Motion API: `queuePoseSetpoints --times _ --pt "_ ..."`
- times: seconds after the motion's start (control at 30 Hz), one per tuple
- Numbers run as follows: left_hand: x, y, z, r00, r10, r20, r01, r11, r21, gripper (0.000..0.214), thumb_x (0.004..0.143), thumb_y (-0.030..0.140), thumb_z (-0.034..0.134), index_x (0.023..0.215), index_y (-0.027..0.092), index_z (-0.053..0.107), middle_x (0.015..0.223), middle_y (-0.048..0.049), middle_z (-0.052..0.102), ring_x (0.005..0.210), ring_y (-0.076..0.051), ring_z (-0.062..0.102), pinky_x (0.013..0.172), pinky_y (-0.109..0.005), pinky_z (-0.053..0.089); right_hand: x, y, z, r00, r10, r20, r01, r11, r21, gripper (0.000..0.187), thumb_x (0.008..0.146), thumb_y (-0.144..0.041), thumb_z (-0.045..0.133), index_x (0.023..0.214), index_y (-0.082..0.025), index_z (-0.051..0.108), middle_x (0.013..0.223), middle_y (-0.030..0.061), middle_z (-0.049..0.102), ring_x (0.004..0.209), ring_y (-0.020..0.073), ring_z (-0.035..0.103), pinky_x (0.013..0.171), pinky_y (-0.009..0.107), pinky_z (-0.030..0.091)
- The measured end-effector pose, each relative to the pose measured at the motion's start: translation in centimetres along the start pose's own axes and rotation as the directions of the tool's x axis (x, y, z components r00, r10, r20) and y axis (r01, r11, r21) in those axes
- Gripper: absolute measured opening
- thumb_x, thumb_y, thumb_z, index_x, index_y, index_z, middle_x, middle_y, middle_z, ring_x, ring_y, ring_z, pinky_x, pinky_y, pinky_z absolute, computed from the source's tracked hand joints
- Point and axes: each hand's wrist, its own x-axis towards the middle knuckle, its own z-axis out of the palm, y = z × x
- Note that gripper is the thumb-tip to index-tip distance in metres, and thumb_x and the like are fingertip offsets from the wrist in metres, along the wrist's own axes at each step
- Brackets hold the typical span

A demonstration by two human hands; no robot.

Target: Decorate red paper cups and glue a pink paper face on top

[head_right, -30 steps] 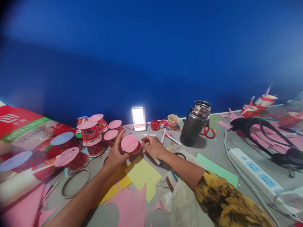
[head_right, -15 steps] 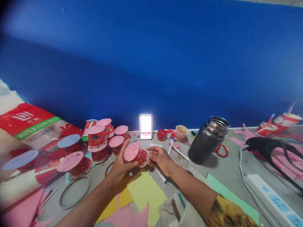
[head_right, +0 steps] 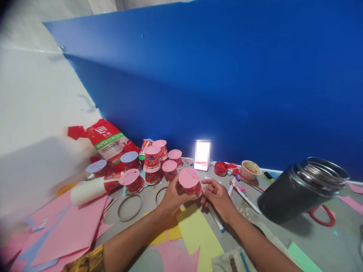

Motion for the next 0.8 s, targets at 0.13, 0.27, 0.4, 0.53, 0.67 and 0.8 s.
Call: queuePoseSetpoints --times 0.13,0.27,0.4,0.53,0.67,0.8 --pt "-0.4 2.0 0.5 0.998 0.05 -0.026 -0.048 0.996 0.078 0.068 0.058 0.029 0.091 0.122 0.021 0.07 0.119 -0.0103 0.077 0.109 -0.03 0.071 0.096 -0.042 0.057 -0.4 0.3 -0.5 0.958 -0.278 -0.069 0.238 0.908 -0.346 0.039 0.089 -0.058 0.071 0.106 -0.023 0.067 0.074 0.002 0.07 0.061 0.0195 0.062 0.059 0.032 0.048" --pt "-1.8 4.9 0.2 0.998 0.065 -0.014 -0.063 0.989 0.137 0.068 0.057 0.032 0.092 0.121 0.02 0.072 0.12 -0.011 0.079 0.11 -0.031 0.073 0.095 -0.041 0.059 -0.8 0.1 -0.7 0.919 -0.387 0.072 0.356 0.739 -0.572 0.028 0.098 -0.048 0.055 0.104 -0.024 0.068 0.08 0.0052 0.074 0.073 0.024 0.07 0.072 0.036 0.052" --pt "-3.6 8.8 -3.0 0.994 0.061 -0.086 -0.041 0.975 0.22 0.063 0.062 0.043 0.09 0.117 0.019 0.072 0.106 -0.0106 0.082 0.094 -0.032 0.077 0.079 -0.042 0.064 -0.8 0.0 -0.7 0.91 -0.392 0.137 0.388 0.687 -0.614 0.024 0.099 -0.043 0.055 0.098 -0.024 0.07 0.071 0.0032 0.071 0.068 0.0244 0.07 0.069 0.036 0.049" --pt "-3.4 14.2 -9.3 0.957 0.147 -0.251 -0.053 0.937 0.347 0.066 0.054 0.04 0.095 0.112 0.02 0.071 0.099 -0.0062 0.082 0.092 -0.031 0.077 0.083 -0.042 0.063 -0.7 0.1 -0.6 0.899 -0.408 0.159 0.413 0.668 -0.62 0.023 0.099 -0.041 0.055 0.097 -0.024 0.071 0.069 0.0012 0.069 0.065 0.0224 0.069 0.066 0.033 0.047" --pt "-1.5 18.2 -15.8 0.883 0.184 -0.432 0.049 0.879 0.474 0.059 0.061 0.047 0.092 0.107 0.019 0.069 0.099 -0.0048 0.081 0.092 -0.029 0.075 0.081 -0.039 0.061 -0.7 0.2 -0.6 0.887 -0.416 0.201 0.434 0.601 -0.671 0.027 0.102 -0.04 0.052 0.095 -0.022 0.07 0.068 0.0005 0.068 0.063 0.0198 0.064 0.064 0.03 0.044" --pt "1.2 18.3 -19.9 0.84 0.198 -0.505 0.128 0.832 0.54 0.055 0.06 0.042 0.094 0.102 0.017 0.07 0.09 -0.0034 0.078 0.088 -0.028 0.071 0.078 -0.037 0.056 -0.8 0.6 -0.9 0.894 -0.375 0.246 0.427 0.547 -0.72 0.03 0.107 -0.039 0.046 0.1 -0.022 0.07 0.081 0.0037 0.076 0.07 0.0199 0.069 0.068 0.03 0.048"
